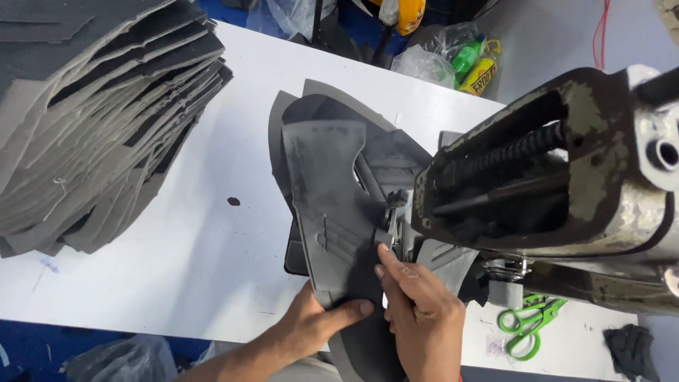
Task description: The person uses a sewing machine to stitch together multiple dark gray carpet pieces. They align the edges of the pieces, feed them through the machine, and guide the material to create seams. The person repeats this process for several pieces, stacking the finished items on the table.
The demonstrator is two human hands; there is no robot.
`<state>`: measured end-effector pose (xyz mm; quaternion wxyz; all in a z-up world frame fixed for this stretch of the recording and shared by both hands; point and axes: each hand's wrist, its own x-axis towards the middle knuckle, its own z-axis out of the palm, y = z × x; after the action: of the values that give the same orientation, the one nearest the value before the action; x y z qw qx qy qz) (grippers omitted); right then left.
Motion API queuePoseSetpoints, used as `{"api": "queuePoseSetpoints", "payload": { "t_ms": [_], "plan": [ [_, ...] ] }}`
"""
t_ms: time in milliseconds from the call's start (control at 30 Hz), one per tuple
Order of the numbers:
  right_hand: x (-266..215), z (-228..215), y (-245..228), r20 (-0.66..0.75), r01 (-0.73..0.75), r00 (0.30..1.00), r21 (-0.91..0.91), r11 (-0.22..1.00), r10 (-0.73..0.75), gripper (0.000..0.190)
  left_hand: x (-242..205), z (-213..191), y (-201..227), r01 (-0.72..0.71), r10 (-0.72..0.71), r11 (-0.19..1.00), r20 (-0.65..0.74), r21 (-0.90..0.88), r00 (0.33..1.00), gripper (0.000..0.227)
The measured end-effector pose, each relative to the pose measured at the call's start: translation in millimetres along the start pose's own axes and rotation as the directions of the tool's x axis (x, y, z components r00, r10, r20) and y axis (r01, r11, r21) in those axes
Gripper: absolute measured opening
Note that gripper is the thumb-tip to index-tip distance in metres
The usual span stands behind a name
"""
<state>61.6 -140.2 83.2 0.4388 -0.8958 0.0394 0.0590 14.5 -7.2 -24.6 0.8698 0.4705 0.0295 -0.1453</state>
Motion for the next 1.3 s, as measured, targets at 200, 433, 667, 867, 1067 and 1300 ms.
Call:
{"api": "queuePoseSetpoints", "payload": {
  "t_ms": [200,433,667,867,1067,1300],
  "plan": [
    [10.6,0.1,-7.4,-0.041,0.056,0.998,0.000,0.998,-0.056,0.026,10.9,0.2,14.1,0.014,-0.013,0.997,-0.015,0.071,1.000,0.036],
    [10.4,1.0,-8.0,-0.108,-0.018,0.994,0.056,0.998,0.024,0.020,13.4,4.7,15.4,-0.050,0.049,0.998,0.009,0.037,0.999,0.035],
    [15.5,-14.3,-8.4,-0.024,-0.232,0.972,0.102,0.967,0.236,0.024,8.1,2.3,10.7,-0.014,0.014,0.990,0.004,0.142,1.000,0.035],
    [122.5,-32.6,35.7,-0.078,0.567,0.732,-0.481,0.669,-0.677,0.028,8.8,-1.6,10.0,0.037,-0.028,0.979,-0.048,0.202,0.998,0.040],
    [239.8,33.2,-6.6,0.435,0.835,0.483,-0.491,0.249,-0.760,0.021,9.8,2.7,10.6,0.039,-0.035,0.981,-0.026,0.192,0.999,0.038],
    [252.7,64.0,-56.5,0.408,0.770,0.637,-0.379,0.513,-0.654,0.040,20.0,-4.5,5.0,-0.110,0.128,0.939,-0.035,0.325,0.991,0.044]
  ]
}}
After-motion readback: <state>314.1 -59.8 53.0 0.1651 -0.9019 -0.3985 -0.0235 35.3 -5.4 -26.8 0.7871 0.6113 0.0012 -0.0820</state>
